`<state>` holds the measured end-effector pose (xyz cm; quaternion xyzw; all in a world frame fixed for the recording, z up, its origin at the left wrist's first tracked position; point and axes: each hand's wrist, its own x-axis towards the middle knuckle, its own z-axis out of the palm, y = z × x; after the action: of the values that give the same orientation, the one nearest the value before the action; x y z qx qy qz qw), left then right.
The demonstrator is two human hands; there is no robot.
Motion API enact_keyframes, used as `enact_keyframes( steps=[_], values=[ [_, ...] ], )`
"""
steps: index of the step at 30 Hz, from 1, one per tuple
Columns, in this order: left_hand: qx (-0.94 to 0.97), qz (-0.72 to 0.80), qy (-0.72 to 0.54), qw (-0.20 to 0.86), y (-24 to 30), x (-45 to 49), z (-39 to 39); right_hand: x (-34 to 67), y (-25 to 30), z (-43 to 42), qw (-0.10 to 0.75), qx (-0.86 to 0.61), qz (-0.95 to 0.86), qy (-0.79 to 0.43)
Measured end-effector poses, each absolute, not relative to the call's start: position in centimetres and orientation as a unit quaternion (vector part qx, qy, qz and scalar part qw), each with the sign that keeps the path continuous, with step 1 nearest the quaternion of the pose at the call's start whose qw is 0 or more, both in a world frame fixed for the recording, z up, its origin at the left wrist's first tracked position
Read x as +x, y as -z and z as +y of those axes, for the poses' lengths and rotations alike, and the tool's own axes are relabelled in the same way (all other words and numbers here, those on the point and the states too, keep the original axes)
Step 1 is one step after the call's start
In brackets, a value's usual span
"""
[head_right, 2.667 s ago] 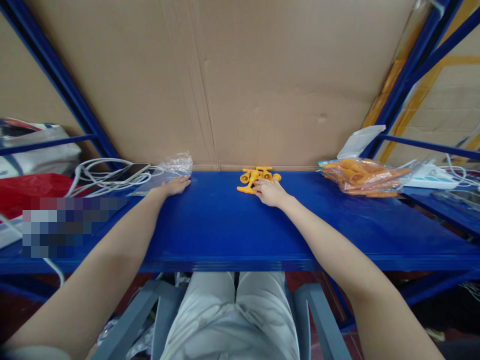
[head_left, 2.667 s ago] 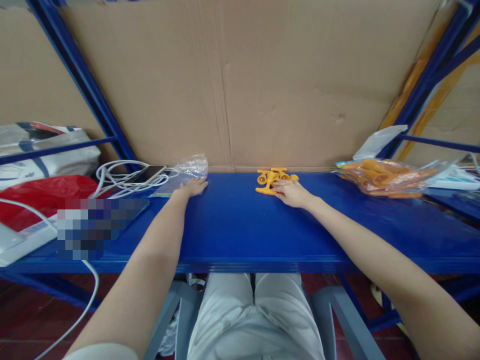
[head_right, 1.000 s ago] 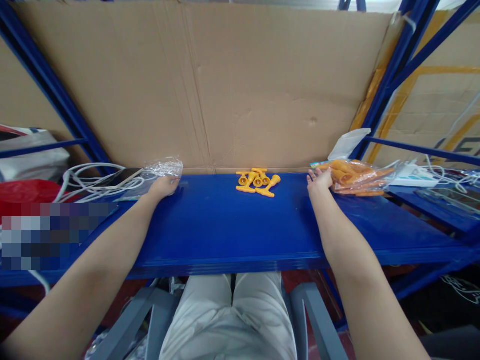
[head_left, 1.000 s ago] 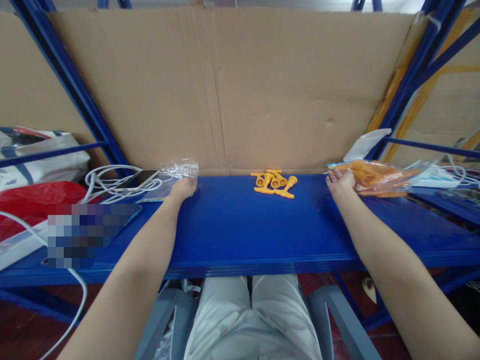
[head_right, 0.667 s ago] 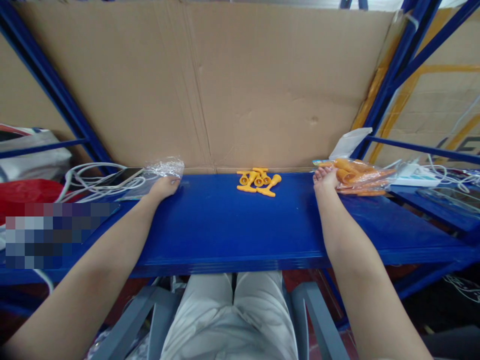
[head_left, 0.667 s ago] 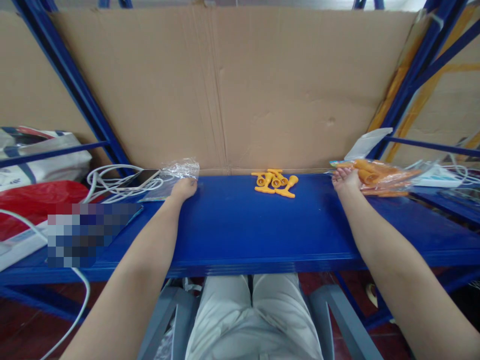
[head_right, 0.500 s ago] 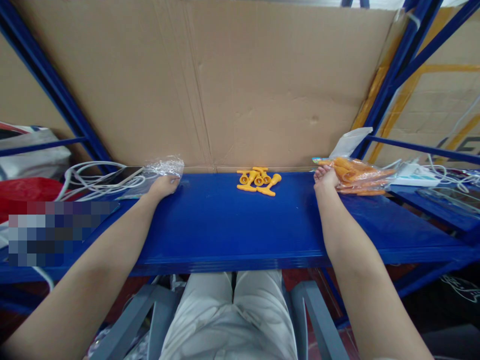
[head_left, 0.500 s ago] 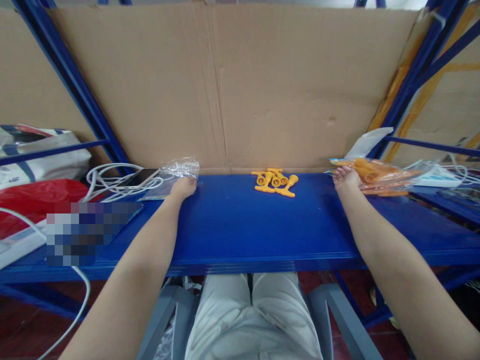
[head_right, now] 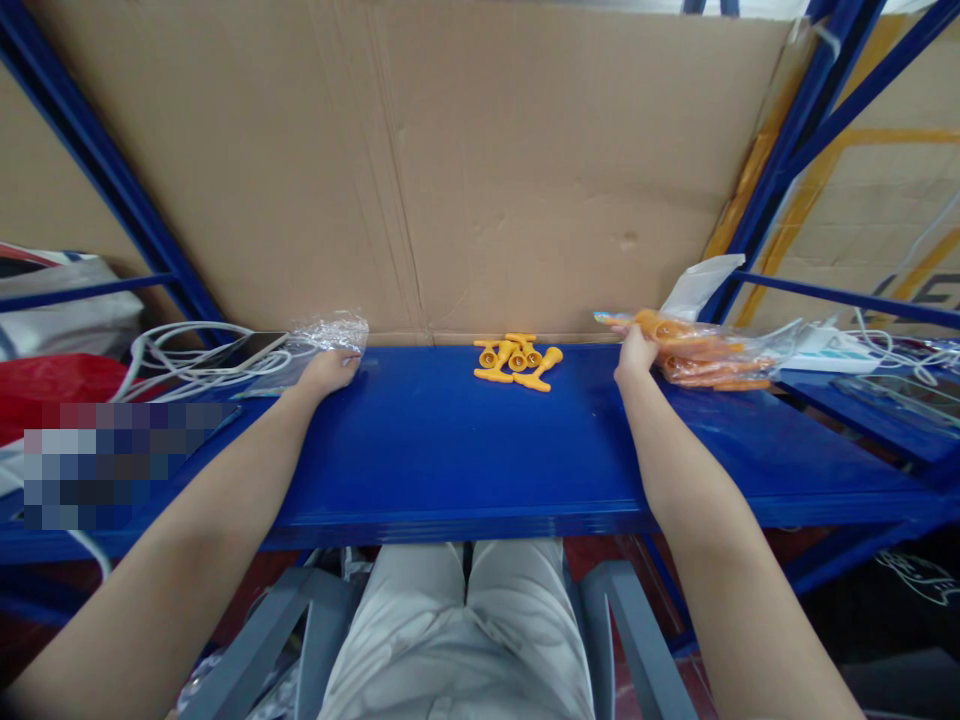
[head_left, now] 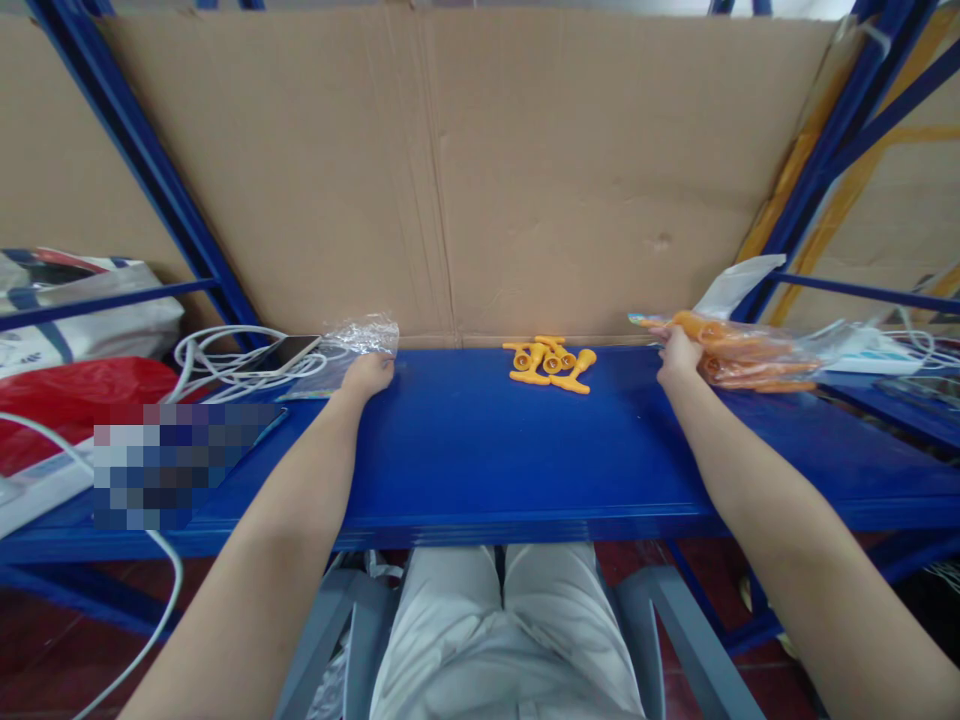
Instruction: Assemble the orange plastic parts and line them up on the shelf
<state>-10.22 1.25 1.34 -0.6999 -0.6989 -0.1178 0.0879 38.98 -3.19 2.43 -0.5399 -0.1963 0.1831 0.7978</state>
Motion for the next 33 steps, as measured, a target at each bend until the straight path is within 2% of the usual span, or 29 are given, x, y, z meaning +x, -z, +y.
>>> enact_keyframes(
  steps=[4, 12, 17, 21, 25, 33],
  values=[
    [-0.700, -0.697, 0.130, 0.085, -1.3, -10.2, 1.2, 37.8, -2.4, -3.0, 0.762, -0.552, -0.319, -0.114],
    [-0.721, -0.666, 0.151, 0.115, -1.9, -9.4, 1.0, 33.5, -3.2, -4.4, 0.668, -0.479, -0.552, -0.141],
    [-0.812, -0.536, 0.191, 0.129, -2.9, -6.7, 1.0, 29.8, -3.6, -6.3, 0.614, -0.402, -0.643, -0.220],
    [-0.885, -0.400, 0.214, 0.101, -2.8, -3.1, 0.5, 26.5, -3.6, -6.7, 0.586, -0.334, -0.678, -0.293],
    [-0.921, -0.314, 0.220, 0.065, -2.0, -0.3, -0.4, 23.4, -3.6, -6.1, 0.543, -0.360, -0.678, -0.341],
    [-0.870, -0.451, 0.178, 0.089, -2.2, -0.8, -1.5, 20.0, -4.3, -2.7, 0.483, -0.448, -0.681, -0.319]
  ],
)
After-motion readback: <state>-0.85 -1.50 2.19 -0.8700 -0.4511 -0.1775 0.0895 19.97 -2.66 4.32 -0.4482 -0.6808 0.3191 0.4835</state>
